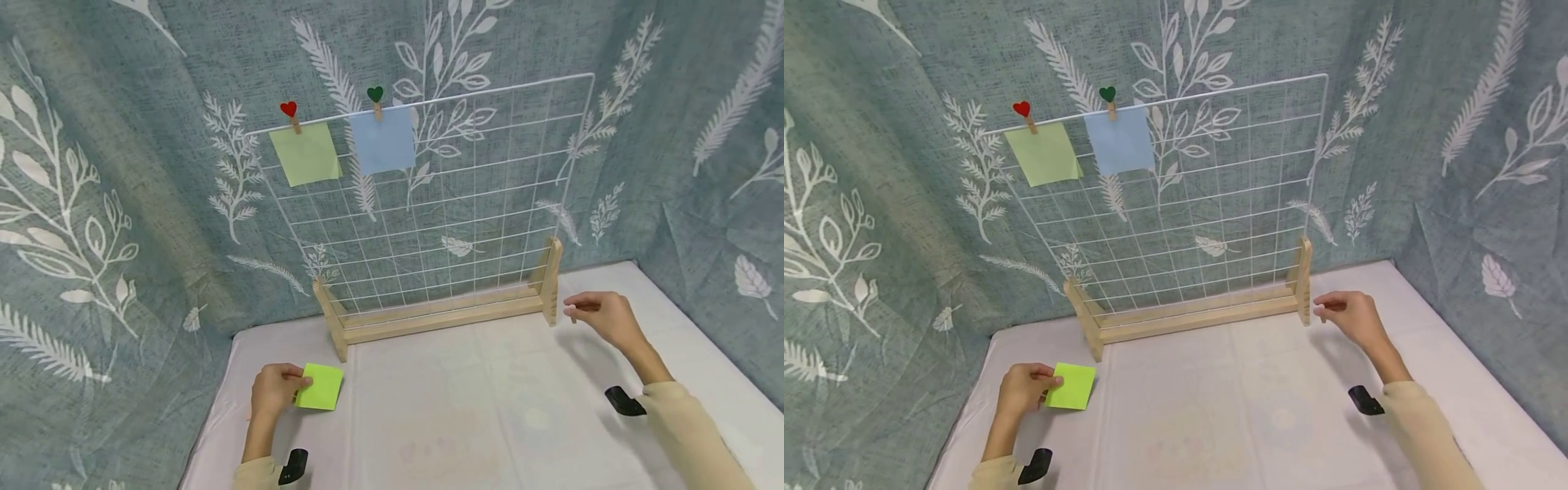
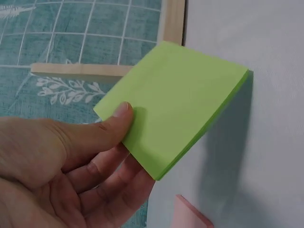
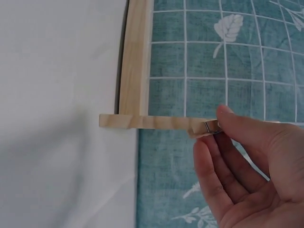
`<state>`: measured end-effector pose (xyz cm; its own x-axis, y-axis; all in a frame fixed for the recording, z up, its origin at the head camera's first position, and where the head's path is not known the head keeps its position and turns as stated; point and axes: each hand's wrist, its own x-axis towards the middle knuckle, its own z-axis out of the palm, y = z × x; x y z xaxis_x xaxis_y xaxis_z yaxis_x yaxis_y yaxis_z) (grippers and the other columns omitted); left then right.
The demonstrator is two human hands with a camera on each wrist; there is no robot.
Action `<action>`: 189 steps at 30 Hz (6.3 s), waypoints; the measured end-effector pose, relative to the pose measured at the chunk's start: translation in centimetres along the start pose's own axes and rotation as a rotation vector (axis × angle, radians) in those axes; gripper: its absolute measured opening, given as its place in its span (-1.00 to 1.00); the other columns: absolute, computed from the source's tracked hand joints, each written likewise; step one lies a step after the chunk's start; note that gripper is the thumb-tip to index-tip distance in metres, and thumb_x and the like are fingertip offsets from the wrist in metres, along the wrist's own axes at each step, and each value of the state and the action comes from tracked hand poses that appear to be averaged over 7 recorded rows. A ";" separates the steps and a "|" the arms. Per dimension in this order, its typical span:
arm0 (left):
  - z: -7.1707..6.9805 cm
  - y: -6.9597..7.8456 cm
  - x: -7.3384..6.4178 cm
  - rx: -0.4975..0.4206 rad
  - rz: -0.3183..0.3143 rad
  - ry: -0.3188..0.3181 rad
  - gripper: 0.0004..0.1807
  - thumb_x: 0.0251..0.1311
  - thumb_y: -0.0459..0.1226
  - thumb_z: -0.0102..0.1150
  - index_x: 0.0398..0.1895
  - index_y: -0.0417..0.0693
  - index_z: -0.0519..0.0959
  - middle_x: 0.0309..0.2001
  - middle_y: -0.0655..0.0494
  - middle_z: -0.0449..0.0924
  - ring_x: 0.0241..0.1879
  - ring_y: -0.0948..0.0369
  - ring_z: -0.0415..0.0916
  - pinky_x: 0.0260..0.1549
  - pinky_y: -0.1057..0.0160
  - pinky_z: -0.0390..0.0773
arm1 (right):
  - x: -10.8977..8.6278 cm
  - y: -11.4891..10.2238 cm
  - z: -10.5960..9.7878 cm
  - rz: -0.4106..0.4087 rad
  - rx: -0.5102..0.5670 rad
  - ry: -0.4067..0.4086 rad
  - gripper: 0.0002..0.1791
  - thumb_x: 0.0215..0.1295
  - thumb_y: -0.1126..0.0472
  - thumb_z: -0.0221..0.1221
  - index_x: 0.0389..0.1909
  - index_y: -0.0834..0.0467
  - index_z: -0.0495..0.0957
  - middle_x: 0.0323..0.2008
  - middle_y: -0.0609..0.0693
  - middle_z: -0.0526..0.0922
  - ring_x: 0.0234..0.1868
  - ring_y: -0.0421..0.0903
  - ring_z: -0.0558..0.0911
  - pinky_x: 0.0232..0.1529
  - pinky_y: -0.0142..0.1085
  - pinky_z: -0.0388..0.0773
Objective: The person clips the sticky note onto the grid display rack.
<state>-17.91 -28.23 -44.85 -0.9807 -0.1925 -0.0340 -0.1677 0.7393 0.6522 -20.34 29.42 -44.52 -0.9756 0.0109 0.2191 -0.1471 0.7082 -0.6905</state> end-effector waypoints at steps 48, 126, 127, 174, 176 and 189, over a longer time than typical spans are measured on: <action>0.7 3.2 0.2 -0.354 0.074 0.182 -0.83 0.05 -0.50 0.40 -0.29 -0.46 0.66 -0.48 -0.12 0.64 -0.60 0.27 0.57 -0.60 0.42 0.62 | 3.1 -6.3 -2.6 -0.017 0.075 0.054 -0.60 0.33 0.11 0.27 0.02 0.35 0.63 -0.05 0.34 0.66 -0.07 0.25 0.64 -0.09 0.12 0.60; 0.7 13.4 0.8 -0.413 0.322 0.118 -0.86 0.07 -0.41 0.41 -0.30 -0.33 0.73 -0.38 -0.21 0.71 -0.52 0.07 0.68 -0.44 0.19 0.71 | 6.1 -13.9 -7.0 -0.113 0.068 0.153 -0.62 0.31 0.05 0.28 -0.01 0.25 0.68 -0.18 0.21 0.73 -0.38 -0.54 0.52 -0.37 -0.52 0.47; 0.7 13.5 0.8 -0.416 0.325 0.119 -0.86 0.08 -0.42 0.41 -0.30 -0.34 0.73 -0.37 -0.22 0.70 -0.52 0.06 0.68 -0.46 0.21 0.71 | 6.1 -14.0 -7.1 -0.113 0.068 0.153 -0.61 0.31 0.05 0.28 0.00 0.25 0.68 -0.17 0.21 0.73 -0.37 -0.55 0.52 -0.36 -0.52 0.46; -1.0 19.6 1.2 -0.615 0.435 0.125 -0.87 0.10 -0.47 0.37 -0.31 -0.41 0.66 -0.38 -0.25 0.66 -0.52 0.15 0.64 -0.45 0.33 0.69 | 8.9 -18.2 -9.5 -0.209 0.133 0.255 -0.62 0.23 0.02 0.35 -0.08 0.23 0.72 -0.29 -0.31 0.71 -0.36 -0.54 0.58 -0.30 -0.62 0.48; -0.9 19.6 1.2 -0.612 0.437 0.121 -0.87 0.10 -0.48 0.37 -0.31 -0.42 0.66 -0.38 -0.25 0.66 -0.53 0.16 0.63 -0.46 0.34 0.69 | 8.9 -18.3 -9.6 -0.219 0.143 0.255 -0.63 0.23 0.04 0.36 -0.08 0.23 0.72 -0.30 -0.32 0.71 -0.36 -0.53 0.59 -0.30 -0.62 0.49; -1.1 20.9 1.5 -0.640 0.495 0.116 -0.88 0.10 -0.47 0.36 -0.32 -0.40 0.66 -0.36 -0.25 0.68 -0.48 0.08 0.66 -0.37 0.10 0.72 | 9.8 -19.0 -9.3 -0.259 0.191 0.268 -0.65 0.21 0.07 0.37 -0.11 0.24 0.73 -0.36 -0.41 0.68 -0.36 -0.51 0.61 -0.29 -0.61 0.49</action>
<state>-22.83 -13.75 -30.40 -0.9038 -0.0319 0.4267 0.4060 0.2513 0.8787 -25.60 22.63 -22.82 -0.8295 0.0506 0.5562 -0.4339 0.5686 -0.6989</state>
